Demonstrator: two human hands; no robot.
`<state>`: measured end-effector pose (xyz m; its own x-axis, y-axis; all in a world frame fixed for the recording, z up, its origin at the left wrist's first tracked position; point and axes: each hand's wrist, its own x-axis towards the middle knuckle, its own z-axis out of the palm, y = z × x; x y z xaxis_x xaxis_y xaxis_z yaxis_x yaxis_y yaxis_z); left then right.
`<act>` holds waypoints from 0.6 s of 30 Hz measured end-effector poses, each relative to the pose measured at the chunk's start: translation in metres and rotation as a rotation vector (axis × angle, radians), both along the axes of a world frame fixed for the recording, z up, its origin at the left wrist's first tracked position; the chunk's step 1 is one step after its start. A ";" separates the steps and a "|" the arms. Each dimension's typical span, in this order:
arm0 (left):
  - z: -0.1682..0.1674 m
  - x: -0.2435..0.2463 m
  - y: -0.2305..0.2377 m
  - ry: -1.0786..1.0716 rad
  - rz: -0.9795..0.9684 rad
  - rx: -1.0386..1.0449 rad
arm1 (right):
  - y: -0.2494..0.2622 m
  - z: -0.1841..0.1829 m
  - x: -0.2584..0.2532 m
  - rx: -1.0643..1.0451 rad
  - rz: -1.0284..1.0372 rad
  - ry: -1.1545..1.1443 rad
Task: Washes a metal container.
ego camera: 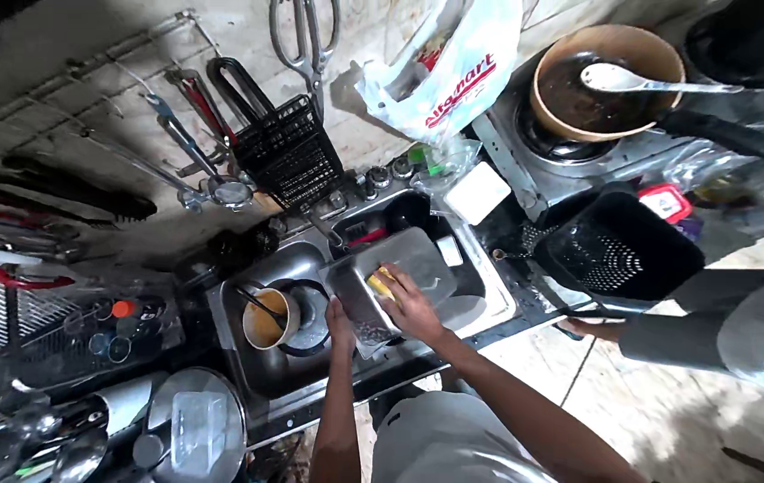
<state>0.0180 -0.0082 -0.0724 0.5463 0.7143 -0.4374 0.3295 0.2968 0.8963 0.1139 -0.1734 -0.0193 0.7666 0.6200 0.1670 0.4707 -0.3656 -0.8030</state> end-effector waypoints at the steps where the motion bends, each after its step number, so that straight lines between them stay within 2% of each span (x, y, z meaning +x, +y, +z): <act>1: 0.010 -0.002 -0.002 -0.003 0.007 0.005 | -0.007 0.008 -0.004 0.024 0.021 -0.038; 4: 0.045 -0.006 -0.006 -0.005 0.011 0.029 | -0.020 0.048 -0.019 -0.025 0.177 -0.235; 7: 0.082 -0.009 -0.016 -0.058 -0.012 0.032 | -0.008 0.100 -0.034 -0.312 0.356 -0.441; 9: 0.106 -0.010 -0.029 -0.144 -0.052 0.009 | 0.013 0.119 -0.041 -0.453 0.389 -0.507; 13: 0.136 -0.003 -0.048 -0.239 -0.113 0.036 | 0.052 0.147 -0.022 -0.582 0.224 -0.511; 16: 0.146 0.003 -0.056 -0.197 -0.181 0.201 | 0.068 0.173 0.008 -0.680 0.053 -0.343; 18: 0.153 0.008 -0.056 -0.126 -0.166 0.249 | 0.066 0.169 0.007 -0.658 -0.019 -0.380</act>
<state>0.0260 -0.0646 0.0806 0.7030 0.6876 -0.1815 0.2365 0.0146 0.9715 0.1206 -0.1074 0.1494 0.7418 0.6703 0.0221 0.6601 -0.7239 -0.2008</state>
